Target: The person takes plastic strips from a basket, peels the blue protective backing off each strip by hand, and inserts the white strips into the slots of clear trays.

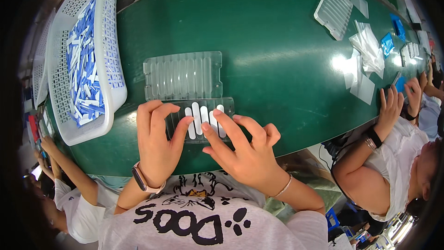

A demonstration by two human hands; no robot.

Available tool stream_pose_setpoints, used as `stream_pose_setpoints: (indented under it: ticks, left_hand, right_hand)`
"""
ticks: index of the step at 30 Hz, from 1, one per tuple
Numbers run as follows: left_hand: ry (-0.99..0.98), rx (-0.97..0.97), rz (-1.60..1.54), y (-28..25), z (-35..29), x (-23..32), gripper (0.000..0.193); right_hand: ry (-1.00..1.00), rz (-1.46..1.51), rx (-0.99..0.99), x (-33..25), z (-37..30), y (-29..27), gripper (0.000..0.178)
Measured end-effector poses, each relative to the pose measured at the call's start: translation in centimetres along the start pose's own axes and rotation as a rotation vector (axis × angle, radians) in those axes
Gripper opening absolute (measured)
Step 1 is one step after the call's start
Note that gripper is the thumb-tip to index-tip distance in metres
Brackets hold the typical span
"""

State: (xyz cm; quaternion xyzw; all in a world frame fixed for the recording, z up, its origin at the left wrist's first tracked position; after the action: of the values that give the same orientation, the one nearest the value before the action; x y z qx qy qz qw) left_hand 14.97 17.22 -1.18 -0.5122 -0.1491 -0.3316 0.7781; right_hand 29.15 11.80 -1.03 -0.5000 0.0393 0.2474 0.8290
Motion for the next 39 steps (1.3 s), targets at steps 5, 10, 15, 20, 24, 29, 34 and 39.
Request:
stream_pose_setpoints:
  ticks: [5, 10, 15, 20, 24, 29, 34, 39]
  left_hand:
    - [0.157, -0.047, 0.09, -0.1, -0.6, 1.1, 0.035]
    - [0.292, -0.146, 0.148, 0.0, -1.9, 1.4, 0.04]
    - [0.369, -0.212, 0.141, 0.0, -2.2, 1.8, 0.044]
    - [0.384, -0.189, 0.181, -0.7, -1.4, 2.6, 0.044]
    - [0.304, -0.222, -0.109, -5.8, 1.8, 3.4, 0.034]
    - [0.238, 0.202, 0.116, -15.2, 10.6, -1.6, 0.017]
    - [-0.239, -0.124, 0.259, -11.2, 11.8, -14.0, 0.061]
    - [-0.103, -0.341, 0.512, -6.5, 11.4, -12.9, 0.097]
  right_hand:
    - [0.013, 0.005, -0.02, 0.2, 0.0, -0.1, 0.041]
    - [0.046, 0.006, 0.084, 1.1, -0.4, -1.6, 0.039]
    - [0.047, -0.08, 0.018, 1.1, -0.5, -1.3, 0.036]
    - [-0.012, -0.165, 0.067, 0.1, 1.0, -1.3, 0.035]
    - [-0.03, -0.124, -0.003, 0.3, 1.8, -1.2, 0.034]
    - [0.054, -0.034, 0.083, 1.8, 0.7, -1.3, 0.033]
    - [0.138, 0.003, 0.111, 1.9, 1.0, -1.3, 0.034]
    - [0.176, 0.012, 0.099, 2.1, 0.9, -1.1, 0.033]
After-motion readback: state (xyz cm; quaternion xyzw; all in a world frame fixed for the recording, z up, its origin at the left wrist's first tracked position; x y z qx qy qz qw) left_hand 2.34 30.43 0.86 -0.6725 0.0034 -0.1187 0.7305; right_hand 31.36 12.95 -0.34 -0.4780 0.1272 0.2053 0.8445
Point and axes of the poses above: each hand's wrist, its own z-axis towards the middle knuckle, its own y-axis out of the palm, x = y × z, the point moved 7 cm from there along z, towards the middle knuckle, and after that the axes turned 15 degrees about x, right-handed, at the moved point
